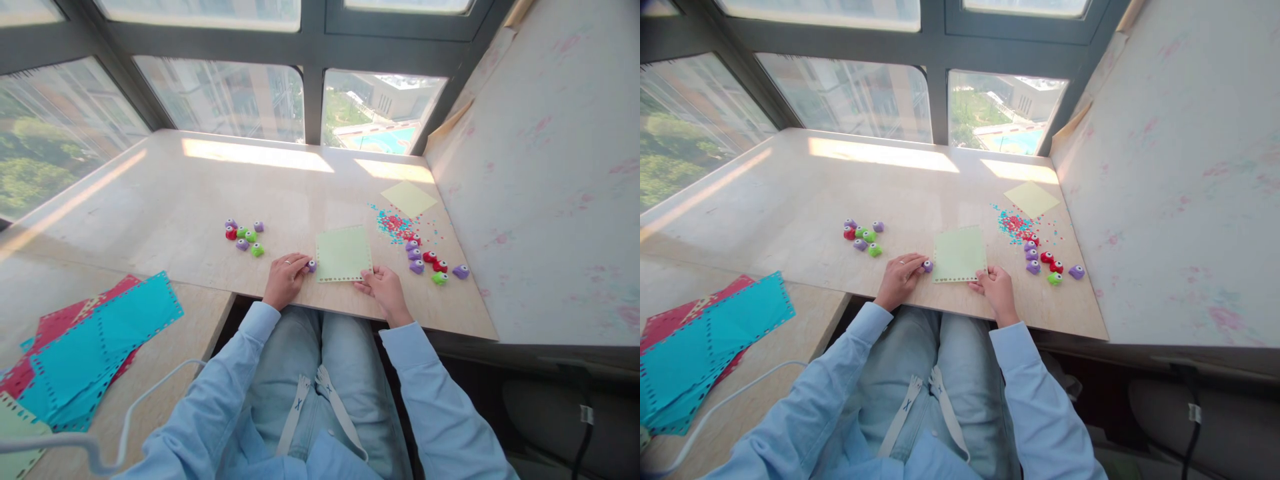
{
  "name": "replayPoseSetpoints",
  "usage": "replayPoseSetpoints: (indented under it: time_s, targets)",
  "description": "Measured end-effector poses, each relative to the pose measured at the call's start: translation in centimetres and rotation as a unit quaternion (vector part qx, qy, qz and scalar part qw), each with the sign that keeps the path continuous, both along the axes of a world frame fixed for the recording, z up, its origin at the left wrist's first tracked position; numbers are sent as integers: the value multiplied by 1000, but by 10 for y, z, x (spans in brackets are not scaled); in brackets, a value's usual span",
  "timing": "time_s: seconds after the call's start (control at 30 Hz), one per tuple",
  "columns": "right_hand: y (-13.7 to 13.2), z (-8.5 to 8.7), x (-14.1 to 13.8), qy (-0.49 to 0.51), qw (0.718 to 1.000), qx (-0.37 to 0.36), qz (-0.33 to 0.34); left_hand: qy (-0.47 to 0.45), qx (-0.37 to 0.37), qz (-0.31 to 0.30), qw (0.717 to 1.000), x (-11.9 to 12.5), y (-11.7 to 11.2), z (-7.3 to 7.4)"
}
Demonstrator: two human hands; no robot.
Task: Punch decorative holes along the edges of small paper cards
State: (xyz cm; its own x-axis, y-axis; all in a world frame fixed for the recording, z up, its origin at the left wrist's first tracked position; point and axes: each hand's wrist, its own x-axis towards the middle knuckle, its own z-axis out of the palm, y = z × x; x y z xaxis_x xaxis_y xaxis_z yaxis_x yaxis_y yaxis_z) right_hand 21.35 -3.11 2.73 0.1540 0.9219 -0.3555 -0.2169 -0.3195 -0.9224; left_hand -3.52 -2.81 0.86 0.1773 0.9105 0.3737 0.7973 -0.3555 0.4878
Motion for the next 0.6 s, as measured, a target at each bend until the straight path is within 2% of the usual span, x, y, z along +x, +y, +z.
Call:
replayPoseSetpoints:
  time_s: [0.6]
  targets:
    - [-1,3,-9,-25,1000,7,-11,3,9,-7,1000,-1,1,-1]
